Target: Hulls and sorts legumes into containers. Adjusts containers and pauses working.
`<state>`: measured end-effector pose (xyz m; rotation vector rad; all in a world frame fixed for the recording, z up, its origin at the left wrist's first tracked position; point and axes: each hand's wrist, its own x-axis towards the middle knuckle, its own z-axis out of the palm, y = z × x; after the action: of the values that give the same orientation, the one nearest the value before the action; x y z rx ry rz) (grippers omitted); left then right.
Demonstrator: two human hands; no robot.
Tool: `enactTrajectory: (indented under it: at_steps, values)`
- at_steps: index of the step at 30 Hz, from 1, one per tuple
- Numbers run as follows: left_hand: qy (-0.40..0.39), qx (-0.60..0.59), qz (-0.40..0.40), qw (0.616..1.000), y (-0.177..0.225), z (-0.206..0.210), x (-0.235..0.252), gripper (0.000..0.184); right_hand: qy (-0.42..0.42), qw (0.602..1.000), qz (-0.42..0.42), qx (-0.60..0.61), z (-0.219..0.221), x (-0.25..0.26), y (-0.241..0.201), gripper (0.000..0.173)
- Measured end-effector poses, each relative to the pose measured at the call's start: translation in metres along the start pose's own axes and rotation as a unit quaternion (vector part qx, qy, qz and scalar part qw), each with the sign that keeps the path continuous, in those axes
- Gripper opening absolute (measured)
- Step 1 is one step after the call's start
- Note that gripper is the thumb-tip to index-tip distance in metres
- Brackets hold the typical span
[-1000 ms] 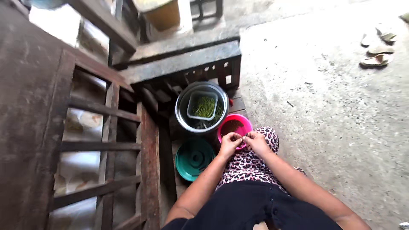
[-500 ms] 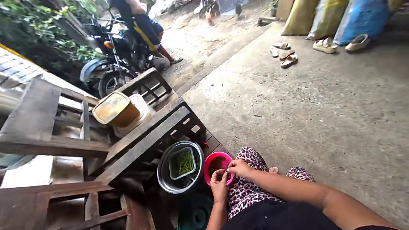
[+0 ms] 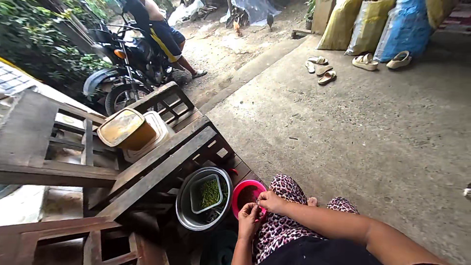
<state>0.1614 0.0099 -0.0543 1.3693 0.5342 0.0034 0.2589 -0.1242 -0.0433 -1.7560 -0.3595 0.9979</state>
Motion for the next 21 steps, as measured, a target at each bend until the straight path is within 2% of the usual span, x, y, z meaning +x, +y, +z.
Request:
enactTrajectory:
  at_steps: [3,11,13,18,21]
  values:
    - [-0.007,0.006,-0.013,1.0,-0.004,0.001,0.003,0.009,0.0,1.0,-0.011,-0.015,0.0,-0.001,0.002,0.018]
    - [0.008,-0.095,-0.106,0.99,0.005,-0.002,0.007,0.008,0.019,0.996,-0.064,-0.056,0.005,-0.007,0.001,0.019]
    - [0.012,-0.086,-0.095,0.992,0.006,-0.001,0.008,0.008,0.022,0.996,-0.064,-0.053,0.006,-0.007,0.002,0.018]
    - [0.003,-0.022,-0.008,1.0,0.0,0.002,0.012,0.011,0.042,0.996,-0.067,-0.04,0.008,-0.008,0.002,0.016]
    - [0.006,-0.026,-0.003,1.0,-0.003,0.003,0.014,0.011,0.052,0.996,-0.067,-0.035,0.009,-0.008,0.003,0.016]
